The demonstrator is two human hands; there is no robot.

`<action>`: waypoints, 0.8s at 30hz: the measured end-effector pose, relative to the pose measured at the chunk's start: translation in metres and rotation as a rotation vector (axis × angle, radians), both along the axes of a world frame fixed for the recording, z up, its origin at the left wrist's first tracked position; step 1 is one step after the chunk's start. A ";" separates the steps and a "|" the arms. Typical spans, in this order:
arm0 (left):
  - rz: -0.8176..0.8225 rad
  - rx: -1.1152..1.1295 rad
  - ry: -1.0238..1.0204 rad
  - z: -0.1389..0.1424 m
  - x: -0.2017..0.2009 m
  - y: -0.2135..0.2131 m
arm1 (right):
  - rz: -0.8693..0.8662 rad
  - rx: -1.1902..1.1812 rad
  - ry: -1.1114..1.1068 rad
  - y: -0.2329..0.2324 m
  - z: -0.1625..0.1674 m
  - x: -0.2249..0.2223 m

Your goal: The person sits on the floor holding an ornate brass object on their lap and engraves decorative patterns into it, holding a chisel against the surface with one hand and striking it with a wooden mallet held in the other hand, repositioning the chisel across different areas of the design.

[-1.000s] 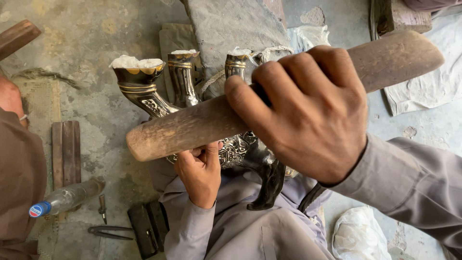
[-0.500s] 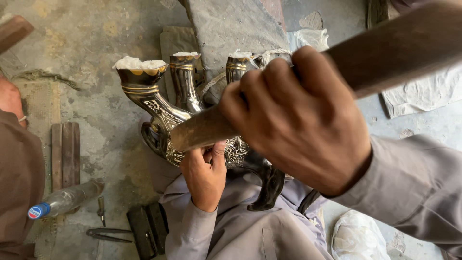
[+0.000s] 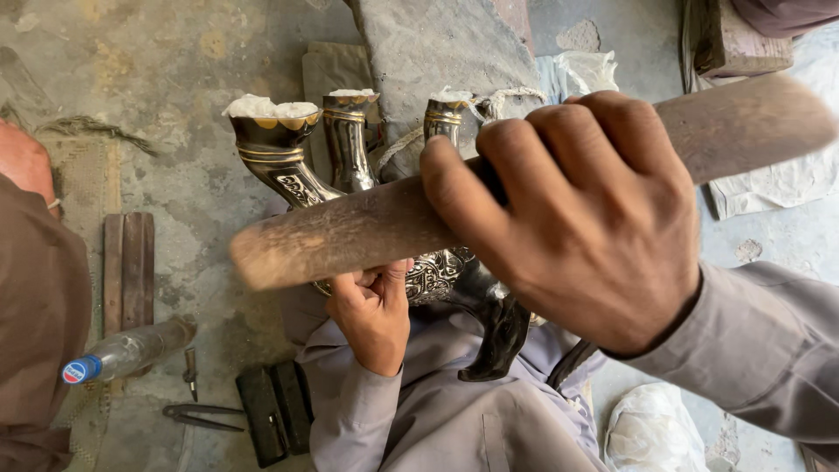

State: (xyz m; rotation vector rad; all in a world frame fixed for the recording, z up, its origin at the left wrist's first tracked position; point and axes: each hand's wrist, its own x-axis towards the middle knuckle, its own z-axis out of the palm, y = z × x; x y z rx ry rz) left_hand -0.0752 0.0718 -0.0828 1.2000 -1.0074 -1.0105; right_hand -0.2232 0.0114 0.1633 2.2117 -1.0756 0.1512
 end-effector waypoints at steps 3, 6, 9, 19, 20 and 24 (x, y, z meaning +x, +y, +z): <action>0.032 -0.036 -0.047 -0.010 0.000 0.002 | 0.025 0.042 -0.062 -0.001 -0.004 0.008; 0.091 0.056 -0.580 -0.017 0.002 0.001 | 0.027 0.408 -0.355 -0.006 -0.012 0.016; 0.015 -0.011 -0.036 -0.014 -0.001 0.002 | -0.078 0.061 0.266 -0.008 -0.014 0.016; 0.005 -0.049 -0.059 0.011 -0.002 -0.006 | 0.036 0.104 -0.056 -0.012 -0.008 0.016; 0.008 -0.019 -0.028 0.010 -0.002 -0.005 | 0.003 0.122 -0.046 -0.012 -0.009 0.017; 0.014 -0.080 -0.130 0.006 -0.001 -0.005 | 0.001 0.014 0.128 -0.009 -0.008 0.016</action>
